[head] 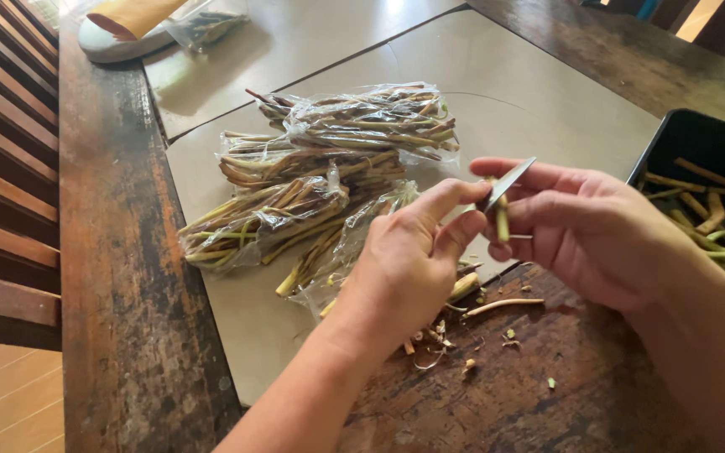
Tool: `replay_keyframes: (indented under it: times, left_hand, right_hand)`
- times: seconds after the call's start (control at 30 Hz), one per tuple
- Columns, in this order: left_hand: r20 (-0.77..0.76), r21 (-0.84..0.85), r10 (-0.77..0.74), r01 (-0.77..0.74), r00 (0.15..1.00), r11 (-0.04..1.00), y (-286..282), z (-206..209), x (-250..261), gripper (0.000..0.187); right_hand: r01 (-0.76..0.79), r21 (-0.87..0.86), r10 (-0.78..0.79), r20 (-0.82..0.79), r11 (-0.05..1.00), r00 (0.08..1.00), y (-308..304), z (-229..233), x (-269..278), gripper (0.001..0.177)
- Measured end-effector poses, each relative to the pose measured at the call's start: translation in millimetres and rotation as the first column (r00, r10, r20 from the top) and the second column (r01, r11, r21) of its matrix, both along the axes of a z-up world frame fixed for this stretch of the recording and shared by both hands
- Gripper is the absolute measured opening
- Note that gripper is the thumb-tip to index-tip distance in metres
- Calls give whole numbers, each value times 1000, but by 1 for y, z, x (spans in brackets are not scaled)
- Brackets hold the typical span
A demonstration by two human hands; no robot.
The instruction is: The person uses a small knife to peel the outer skin off long, thin, greenish-brown vegetable stalks. The peeled stalks are placed into a black tray on the right, while the discarded peels accumulate on the wooden table.
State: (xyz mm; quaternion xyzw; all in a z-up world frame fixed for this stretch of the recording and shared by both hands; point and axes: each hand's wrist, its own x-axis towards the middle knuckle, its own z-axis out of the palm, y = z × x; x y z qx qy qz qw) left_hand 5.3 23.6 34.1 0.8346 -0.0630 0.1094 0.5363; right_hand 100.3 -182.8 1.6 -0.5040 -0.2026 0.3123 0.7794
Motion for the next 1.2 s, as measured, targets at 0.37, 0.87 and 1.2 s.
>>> replay_keyframes:
  times: [0.37,0.87,1.2]
  left_hand:
    - [-120,130,205,-189,971,973,23,-33,8,33]
    - [-211,-30,-167,165,963,986,13,10,-10,46]
    - [-102,-37,-181,178,978,983,11,-5,-7,40]
  right_hand:
    - [21,67,-16,-68,998,998,-1,5,6,61]
    - [-71,98,75,-35,993,997,-7,10,-5,64]
    - [-13,-83,21,96,996,995,-17,14,-10,65]
